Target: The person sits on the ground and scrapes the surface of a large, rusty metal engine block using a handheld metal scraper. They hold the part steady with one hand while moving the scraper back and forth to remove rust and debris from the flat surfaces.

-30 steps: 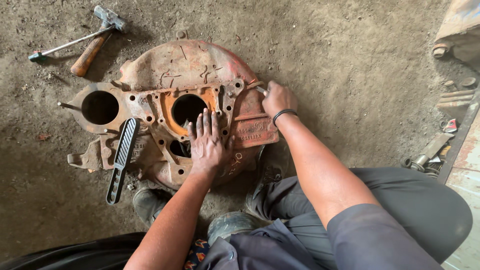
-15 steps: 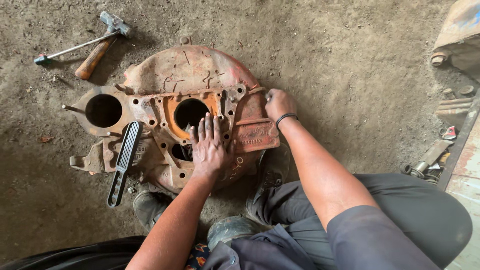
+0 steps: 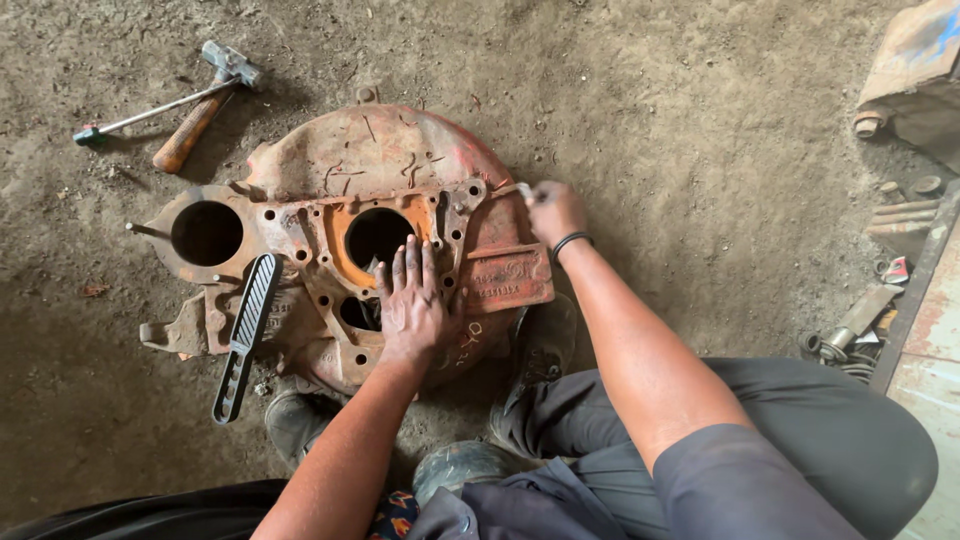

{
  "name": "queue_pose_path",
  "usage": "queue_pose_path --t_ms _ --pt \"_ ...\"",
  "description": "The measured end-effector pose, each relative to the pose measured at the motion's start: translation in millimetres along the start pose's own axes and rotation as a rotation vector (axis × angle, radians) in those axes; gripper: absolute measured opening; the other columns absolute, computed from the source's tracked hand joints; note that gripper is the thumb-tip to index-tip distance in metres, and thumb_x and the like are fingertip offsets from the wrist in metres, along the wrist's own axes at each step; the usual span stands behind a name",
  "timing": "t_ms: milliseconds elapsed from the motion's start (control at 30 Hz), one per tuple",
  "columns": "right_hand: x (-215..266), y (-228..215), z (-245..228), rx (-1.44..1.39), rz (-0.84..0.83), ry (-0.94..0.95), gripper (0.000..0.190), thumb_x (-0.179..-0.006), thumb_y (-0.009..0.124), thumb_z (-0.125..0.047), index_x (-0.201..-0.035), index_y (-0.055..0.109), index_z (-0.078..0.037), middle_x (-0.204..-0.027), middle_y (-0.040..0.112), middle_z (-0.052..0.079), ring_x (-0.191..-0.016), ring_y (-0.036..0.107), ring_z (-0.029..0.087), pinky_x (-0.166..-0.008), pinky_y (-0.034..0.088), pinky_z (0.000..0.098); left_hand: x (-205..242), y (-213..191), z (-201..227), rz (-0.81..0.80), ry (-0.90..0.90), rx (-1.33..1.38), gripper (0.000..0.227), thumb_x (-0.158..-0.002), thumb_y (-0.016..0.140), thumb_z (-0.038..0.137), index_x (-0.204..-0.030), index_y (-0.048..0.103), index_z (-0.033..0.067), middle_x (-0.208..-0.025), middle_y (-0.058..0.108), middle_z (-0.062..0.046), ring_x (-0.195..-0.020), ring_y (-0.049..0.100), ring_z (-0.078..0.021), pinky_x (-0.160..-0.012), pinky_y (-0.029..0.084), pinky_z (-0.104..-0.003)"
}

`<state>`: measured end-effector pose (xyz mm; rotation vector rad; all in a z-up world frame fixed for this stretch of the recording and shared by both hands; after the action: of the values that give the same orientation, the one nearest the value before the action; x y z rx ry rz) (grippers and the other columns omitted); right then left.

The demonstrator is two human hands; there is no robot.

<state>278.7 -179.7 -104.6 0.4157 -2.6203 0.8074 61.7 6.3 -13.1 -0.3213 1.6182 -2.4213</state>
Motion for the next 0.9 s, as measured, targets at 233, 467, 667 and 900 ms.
queue_pose_path --t_ms 233,467,667,900 --pt "-22 22 18 0.006 -0.064 0.023 0.011 -0.089 0.067 -0.005 -0.079 0.069 -0.001 -0.063 0.066 0.004 -0.051 0.063 0.014 -0.046 0.051 0.0314 0 4 -3 -0.026 -0.011 -0.010 0.092 -0.089 0.059 0.052 -0.156 0.029 -0.0031 -0.163 0.029 -0.026 -0.150 0.028 -0.0392 -0.122 0.013 -0.058" --pt "-13 38 36 -0.224 -0.193 -0.126 0.007 -0.095 0.063 -0.006 -0.094 0.069 -0.009 -0.067 0.065 -0.001 -0.052 0.057 0.008 -0.046 0.046 0.0268 -2 6 -3 -0.053 -0.021 -0.014 0.092 -0.090 0.057 0.053 -0.157 0.026 -0.0026 -0.164 0.026 -0.025 -0.151 0.026 -0.0388 -0.122 0.011 -0.058" --pt "-15 21 31 0.040 0.044 0.076 0.010 -0.095 0.062 -0.006 -0.089 0.069 -0.002 -0.066 0.065 0.008 -0.056 0.064 0.019 -0.051 0.049 0.0364 -2 5 -2 -0.068 -0.027 -0.013 0.091 -0.089 0.058 0.052 -0.156 0.028 -0.0017 -0.163 0.027 -0.024 -0.150 0.027 -0.0386 -0.122 0.012 -0.058" --pt "20 31 -37 0.238 0.009 -0.276 0.017 -0.094 0.067 -0.025 -0.093 0.069 -0.008 -0.081 0.073 0.015 -0.075 0.071 0.034 -0.066 0.053 0.0459 -2 5 -4 -0.034 -0.012 -0.001 0.091 -0.090 0.058 0.052 -0.156 0.028 -0.0032 -0.162 0.028 -0.026 -0.149 0.028 -0.0399 -0.121 0.013 -0.058"
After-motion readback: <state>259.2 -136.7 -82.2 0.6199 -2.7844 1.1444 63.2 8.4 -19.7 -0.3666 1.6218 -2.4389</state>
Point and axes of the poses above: each hand's wrist, its own x-axis away from the middle knuckle, its own y-axis out of the palm, z = x × y, the point moved 8 cm from there along -x, towards the middle knuckle
